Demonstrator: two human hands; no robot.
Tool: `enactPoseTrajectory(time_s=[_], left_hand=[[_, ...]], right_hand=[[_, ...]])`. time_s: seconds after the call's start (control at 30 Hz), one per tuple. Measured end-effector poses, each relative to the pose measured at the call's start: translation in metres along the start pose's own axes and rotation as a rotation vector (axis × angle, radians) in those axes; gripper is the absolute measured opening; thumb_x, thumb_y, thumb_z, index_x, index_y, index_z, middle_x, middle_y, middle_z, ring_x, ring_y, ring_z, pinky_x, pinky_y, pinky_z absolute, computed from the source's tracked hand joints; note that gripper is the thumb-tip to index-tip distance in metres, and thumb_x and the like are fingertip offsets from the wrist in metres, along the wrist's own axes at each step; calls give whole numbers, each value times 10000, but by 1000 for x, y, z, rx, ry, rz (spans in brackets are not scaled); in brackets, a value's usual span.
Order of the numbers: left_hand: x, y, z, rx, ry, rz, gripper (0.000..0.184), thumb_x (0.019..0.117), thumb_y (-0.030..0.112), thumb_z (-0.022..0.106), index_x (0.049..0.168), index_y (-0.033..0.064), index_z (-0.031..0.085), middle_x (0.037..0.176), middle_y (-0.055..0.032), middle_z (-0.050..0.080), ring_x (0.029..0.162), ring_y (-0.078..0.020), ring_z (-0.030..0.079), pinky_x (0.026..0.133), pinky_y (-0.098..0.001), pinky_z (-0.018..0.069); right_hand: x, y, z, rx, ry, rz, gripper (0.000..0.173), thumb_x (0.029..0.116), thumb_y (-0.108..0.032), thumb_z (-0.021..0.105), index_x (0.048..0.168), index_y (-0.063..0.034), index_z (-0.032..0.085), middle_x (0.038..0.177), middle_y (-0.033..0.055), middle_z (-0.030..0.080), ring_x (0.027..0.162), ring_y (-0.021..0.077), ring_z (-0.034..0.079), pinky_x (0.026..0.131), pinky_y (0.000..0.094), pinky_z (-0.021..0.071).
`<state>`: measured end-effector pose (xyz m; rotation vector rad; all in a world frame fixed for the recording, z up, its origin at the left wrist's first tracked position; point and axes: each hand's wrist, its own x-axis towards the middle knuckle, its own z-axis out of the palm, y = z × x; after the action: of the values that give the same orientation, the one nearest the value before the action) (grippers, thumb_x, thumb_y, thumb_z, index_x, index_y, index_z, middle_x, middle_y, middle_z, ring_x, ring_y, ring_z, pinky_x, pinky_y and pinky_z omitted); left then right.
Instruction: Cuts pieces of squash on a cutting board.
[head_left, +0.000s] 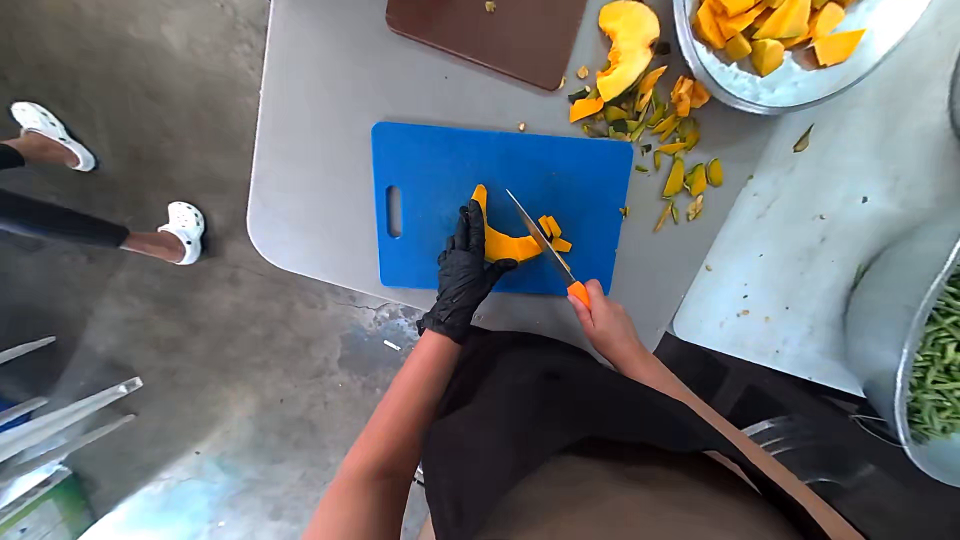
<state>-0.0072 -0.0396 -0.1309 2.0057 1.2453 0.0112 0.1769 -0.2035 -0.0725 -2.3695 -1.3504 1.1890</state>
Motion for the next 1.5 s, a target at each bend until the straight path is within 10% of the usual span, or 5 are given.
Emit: enactPoseTrajectory(time_s=[0.3,0.63,1.4,1.5], left_hand=[[-1,-3,3,16,18,17,1093,857,538,749,1650,86,146,1670,-235,221,1318,-488,497,923,-634,458],[-6,9,11,36,82,-69,1091,875,583,705,1641,45,145,1661,-260,224,1347,-491,482,966,-649,442],[-10,9,15,-31,170,-52,1076,871,529,736,1642,53,154,1655,-303,183,1370,-539,422,971,-680,421],[-31,30,19,-118,325,66,652,926,327,728,1452,11,511,1406,-310,516,1233,-486,551,956,-631,474]], right_hand=[[40,-20,33,-41,-136,222,432,1109,-263,457,1315,111,524,1062,315,694,1046,485,693,912,593,533],[22,-10,7,44,-9,63,407,1100,-265,465,1220,111,565,888,267,684,848,433,704,775,560,551],[33,-29,-20,43,-244,243,405,1105,-305,481,1265,59,557,978,257,673,960,409,681,871,555,521],[37,-27,-24,78,-259,239,393,1102,-306,489,1246,53,560,963,249,663,937,398,671,860,555,517]])
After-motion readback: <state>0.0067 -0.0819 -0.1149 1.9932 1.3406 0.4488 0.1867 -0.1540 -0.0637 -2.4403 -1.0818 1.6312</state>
